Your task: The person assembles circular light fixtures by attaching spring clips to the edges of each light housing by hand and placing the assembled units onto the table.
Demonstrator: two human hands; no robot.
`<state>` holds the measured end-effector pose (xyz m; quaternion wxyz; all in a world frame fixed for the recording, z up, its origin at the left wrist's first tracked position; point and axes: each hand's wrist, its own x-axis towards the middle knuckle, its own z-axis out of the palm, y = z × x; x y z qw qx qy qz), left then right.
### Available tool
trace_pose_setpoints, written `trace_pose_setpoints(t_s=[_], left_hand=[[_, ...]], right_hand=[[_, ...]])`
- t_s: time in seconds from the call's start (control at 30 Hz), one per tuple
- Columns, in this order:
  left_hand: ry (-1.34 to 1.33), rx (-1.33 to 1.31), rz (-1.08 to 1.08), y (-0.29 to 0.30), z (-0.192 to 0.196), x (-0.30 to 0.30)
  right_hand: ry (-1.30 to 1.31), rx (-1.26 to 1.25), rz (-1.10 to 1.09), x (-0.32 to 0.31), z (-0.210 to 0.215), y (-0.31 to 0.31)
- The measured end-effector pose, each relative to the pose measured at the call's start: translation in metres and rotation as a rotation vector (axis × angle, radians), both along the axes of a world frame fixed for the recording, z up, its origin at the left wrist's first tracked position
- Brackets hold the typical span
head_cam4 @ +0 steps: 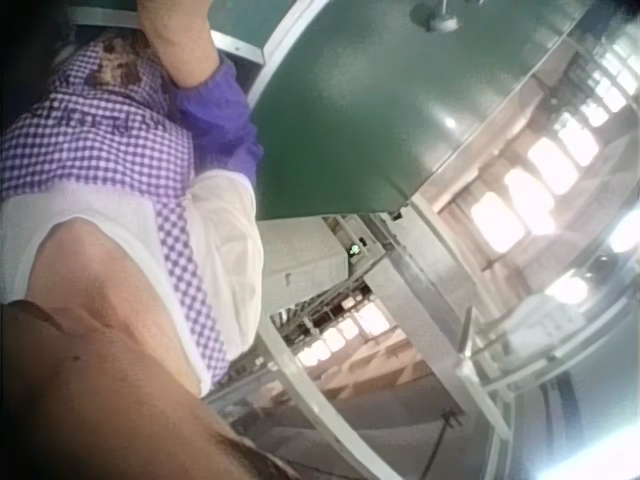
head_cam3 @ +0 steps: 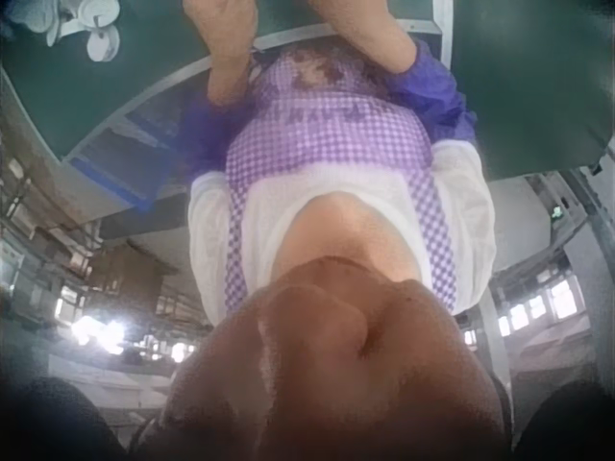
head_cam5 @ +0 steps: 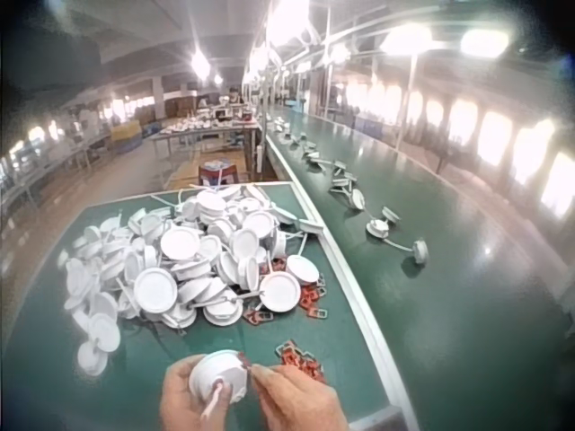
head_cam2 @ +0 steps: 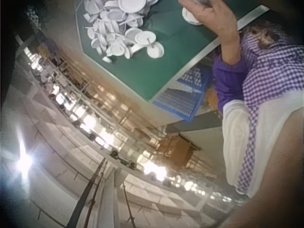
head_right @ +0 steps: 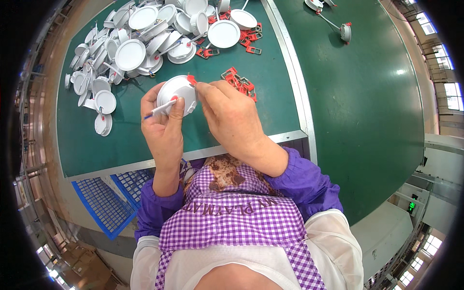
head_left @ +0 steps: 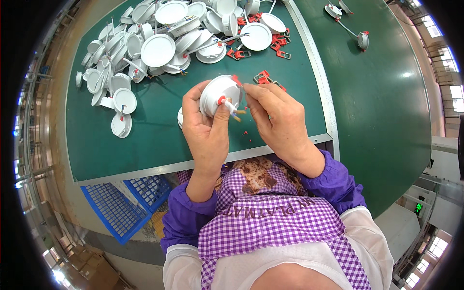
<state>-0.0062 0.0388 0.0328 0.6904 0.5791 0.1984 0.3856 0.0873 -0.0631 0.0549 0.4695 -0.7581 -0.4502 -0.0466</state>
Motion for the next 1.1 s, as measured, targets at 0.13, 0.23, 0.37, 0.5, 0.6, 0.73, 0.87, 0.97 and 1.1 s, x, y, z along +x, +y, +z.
trace_pose_setpoints(t_s=[0.13,0.23,0.37,0.5,0.6,0.73,0.87,0.97,1.1], left_hand=[[0.030,0.068,-0.004,0.002,-0.003,0.000],[0.127,0.133,-0.070,0.005,0.000,-0.002],[0.131,0.136,-0.093,0.006,0.003,-0.005],[0.110,0.126,-0.059,0.003,0.005,-0.003],[0.035,0.086,-0.007,0.001,0.004,0.000],[0.027,0.061,0.020,0.004,-0.001,0.002],[0.124,0.137,-0.008,0.006,-0.001,-0.002],[0.162,0.194,-0.027,0.009,0.002,-0.003],[0.147,0.230,-0.067,0.011,0.003,-0.001]], right_hand=[[0.072,-0.008,0.037,0.005,-0.001,0.000],[0.093,-0.019,0.056,0.007,0.000,-0.001],[0.116,0.006,0.054,0.008,-0.003,0.002],[0.121,0.033,0.037,0.004,-0.001,0.000],[0.077,0.061,-0.018,0.005,-0.001,0.004],[0.125,0.039,0.032,0.003,0.001,0.001],[0.171,0.040,0.047,0.003,-0.001,0.003],[0.235,0.036,0.058,0.005,0.000,0.004],[0.261,0.093,0.060,0.003,-0.001,0.002]])
